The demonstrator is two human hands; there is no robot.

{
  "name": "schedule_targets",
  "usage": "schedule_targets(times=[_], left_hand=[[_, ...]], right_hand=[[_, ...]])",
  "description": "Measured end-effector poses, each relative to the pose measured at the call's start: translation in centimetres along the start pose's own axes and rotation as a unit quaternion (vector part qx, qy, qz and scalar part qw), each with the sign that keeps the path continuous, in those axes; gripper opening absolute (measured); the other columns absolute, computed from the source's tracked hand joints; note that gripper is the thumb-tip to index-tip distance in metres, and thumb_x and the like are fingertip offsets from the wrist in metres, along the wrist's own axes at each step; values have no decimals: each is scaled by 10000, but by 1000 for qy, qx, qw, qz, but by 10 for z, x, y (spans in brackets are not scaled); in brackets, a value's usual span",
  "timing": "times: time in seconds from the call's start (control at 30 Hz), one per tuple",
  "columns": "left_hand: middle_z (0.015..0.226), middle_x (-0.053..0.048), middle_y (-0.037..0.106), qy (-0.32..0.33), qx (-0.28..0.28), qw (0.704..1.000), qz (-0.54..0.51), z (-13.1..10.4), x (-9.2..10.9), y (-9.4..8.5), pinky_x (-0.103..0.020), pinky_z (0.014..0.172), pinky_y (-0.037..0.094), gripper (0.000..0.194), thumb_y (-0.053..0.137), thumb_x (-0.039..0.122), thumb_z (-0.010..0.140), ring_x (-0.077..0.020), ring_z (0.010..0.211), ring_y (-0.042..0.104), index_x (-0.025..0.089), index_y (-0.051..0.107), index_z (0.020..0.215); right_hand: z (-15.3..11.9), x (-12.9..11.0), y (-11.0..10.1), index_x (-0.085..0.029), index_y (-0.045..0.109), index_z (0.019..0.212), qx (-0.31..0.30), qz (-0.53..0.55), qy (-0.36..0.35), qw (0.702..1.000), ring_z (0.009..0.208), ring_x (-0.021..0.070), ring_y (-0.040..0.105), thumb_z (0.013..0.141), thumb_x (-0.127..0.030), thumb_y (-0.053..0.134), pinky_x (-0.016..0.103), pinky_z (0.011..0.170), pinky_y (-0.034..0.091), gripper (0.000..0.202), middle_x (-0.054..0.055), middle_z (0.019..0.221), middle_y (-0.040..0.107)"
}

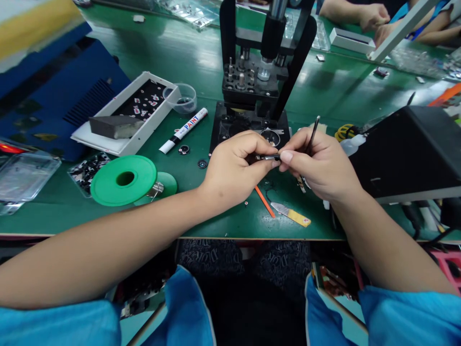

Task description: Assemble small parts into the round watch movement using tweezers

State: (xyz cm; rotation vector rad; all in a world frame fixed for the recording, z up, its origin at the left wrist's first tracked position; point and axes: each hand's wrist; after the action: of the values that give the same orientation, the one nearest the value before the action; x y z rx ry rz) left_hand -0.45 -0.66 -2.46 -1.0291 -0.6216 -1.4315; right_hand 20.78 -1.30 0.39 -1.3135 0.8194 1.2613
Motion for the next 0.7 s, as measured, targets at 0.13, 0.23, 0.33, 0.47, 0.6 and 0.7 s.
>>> schedule_targets(times=[0.13,0.23,0.33,0.47,0.6,0.7], left_hand=[[986,-16,834,-2,2,1000,0,0,-1,0,-405,901,664,162,844,88,874,-211,947,787,245,801,883],[1000,-19,833,-13,-2,1000,-5,0,-1,0,-398,880,658,153,845,98,886,-208,940,783,244,798,892],[986,-22,824,-8,0,1000,-14,-1,0,0,-375,843,634,147,851,96,887,-198,921,770,233,798,889],[941,-19,806,-6,1,1000,-16,-1,2,2,-337,778,605,112,871,137,893,-188,880,748,225,801,896],[975,-19,814,10,2,1000,-3,-1,3,3,-311,829,623,129,812,98,914,-178,929,756,214,828,970],[1012,-17,825,43,-1,999,24,-1,2,1,-307,923,636,208,775,36,911,-170,997,766,216,858,975]], right_hand=[[0,-1,-1,-258,772,813,4,-16,1,1000,722,182,643,920,-384,926,336,660,490,225,-10,724,742],[0,0,-1,-254,782,853,0,-13,8,1000,721,180,653,941,-368,892,331,661,494,181,-10,729,741],[1,0,0,-247,782,895,-19,13,11,1000,703,166,653,922,-441,930,319,656,489,245,-11,741,745],[3,0,1,-238,770,889,-32,33,12,999,683,149,628,904,-510,954,293,616,448,329,-9,759,754],[3,1,2,-225,762,895,-35,47,30,998,626,113,552,928,-421,920,273,574,391,254,-19,763,760],[3,2,3,-218,770,921,-48,62,49,996,599,103,528,940,-372,878,274,574,398,189,-24,759,764]])
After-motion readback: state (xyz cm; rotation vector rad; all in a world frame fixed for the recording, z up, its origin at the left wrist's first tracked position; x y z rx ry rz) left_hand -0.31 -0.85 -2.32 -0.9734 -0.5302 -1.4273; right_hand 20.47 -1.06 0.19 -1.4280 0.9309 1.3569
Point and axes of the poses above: each hand's wrist, its own z-axis towards the middle knuckle, its own y-axis out of the palm, x = y × z
